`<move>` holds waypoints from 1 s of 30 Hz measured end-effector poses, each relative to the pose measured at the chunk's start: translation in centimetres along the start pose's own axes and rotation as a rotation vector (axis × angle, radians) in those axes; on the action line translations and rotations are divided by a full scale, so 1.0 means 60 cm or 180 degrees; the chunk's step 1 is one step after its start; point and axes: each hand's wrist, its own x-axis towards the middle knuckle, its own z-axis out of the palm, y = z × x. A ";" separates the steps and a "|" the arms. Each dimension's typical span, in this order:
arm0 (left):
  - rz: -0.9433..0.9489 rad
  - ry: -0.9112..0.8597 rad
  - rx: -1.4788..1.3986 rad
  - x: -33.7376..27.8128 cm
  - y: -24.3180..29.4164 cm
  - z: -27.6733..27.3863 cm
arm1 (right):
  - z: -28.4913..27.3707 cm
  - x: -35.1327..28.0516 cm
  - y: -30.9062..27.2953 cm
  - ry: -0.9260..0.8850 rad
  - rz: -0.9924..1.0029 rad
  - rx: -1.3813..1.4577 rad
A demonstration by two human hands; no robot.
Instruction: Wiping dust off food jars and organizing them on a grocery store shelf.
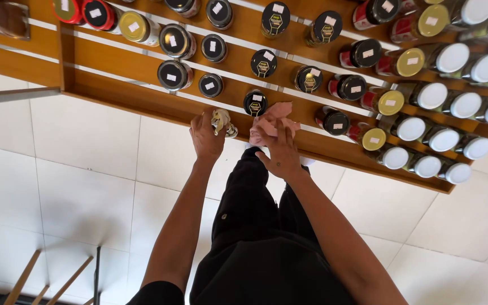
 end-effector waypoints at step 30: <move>0.1892 -0.1056 -0.0727 -0.172 0.311 0.184 | -0.046 -0.250 0.140 0.1873 0.1671 0.6541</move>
